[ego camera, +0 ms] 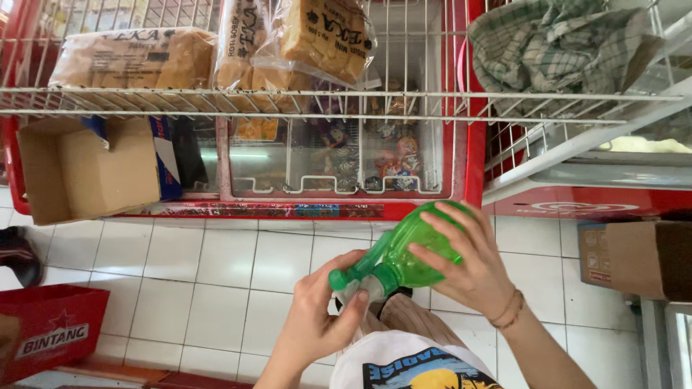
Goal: The person sprays a cleaning solution onto the glass lid of a chest freezer and wipes it with a cloth. They then move to a second freezer, repeat the spray and wipe process, and finally remove a cardboard box from the top of the second unit.
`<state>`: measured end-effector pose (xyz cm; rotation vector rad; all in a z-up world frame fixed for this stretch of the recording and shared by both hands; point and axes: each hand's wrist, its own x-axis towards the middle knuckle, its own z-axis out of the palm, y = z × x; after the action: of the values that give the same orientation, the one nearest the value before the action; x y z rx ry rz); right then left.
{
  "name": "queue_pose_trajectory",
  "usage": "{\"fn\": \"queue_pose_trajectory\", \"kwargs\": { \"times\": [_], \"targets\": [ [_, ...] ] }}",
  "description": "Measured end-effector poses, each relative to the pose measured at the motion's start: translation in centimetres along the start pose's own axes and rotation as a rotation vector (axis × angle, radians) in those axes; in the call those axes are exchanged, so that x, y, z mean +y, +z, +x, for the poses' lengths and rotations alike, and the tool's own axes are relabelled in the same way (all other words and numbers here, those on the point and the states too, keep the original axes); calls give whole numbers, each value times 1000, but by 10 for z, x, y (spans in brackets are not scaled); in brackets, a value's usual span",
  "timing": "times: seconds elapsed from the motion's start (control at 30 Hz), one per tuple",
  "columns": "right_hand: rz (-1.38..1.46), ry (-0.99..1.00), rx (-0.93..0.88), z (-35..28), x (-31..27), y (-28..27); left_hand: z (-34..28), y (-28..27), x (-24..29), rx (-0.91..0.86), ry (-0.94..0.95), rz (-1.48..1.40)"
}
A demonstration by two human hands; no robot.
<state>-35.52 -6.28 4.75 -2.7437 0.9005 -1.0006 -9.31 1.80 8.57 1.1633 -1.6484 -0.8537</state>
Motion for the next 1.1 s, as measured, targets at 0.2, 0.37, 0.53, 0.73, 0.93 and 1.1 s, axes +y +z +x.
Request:
{"fn": "queue_pose_trajectory", "kwargs": {
  "times": [0.2,0.37,0.53,0.73,0.93,1.1],
  "targets": [
    [-154,208,453,19,-3,-52,21,1,26,477,-29,-693],
    [-305,415,373,21,26,-83,68,9,51,676,109,-879],
    [-368,455,342,33,72,-110,124,22,65,610,85,-828],
    [-470,456,186,59,111,-125,167,39,67,596,108,-809],
    [-546,478,141,63,123,-129,195,56,51,532,82,-695],
    [-488,544,143,63,130,-129,196,56,42,493,116,-547]
  ]
}}
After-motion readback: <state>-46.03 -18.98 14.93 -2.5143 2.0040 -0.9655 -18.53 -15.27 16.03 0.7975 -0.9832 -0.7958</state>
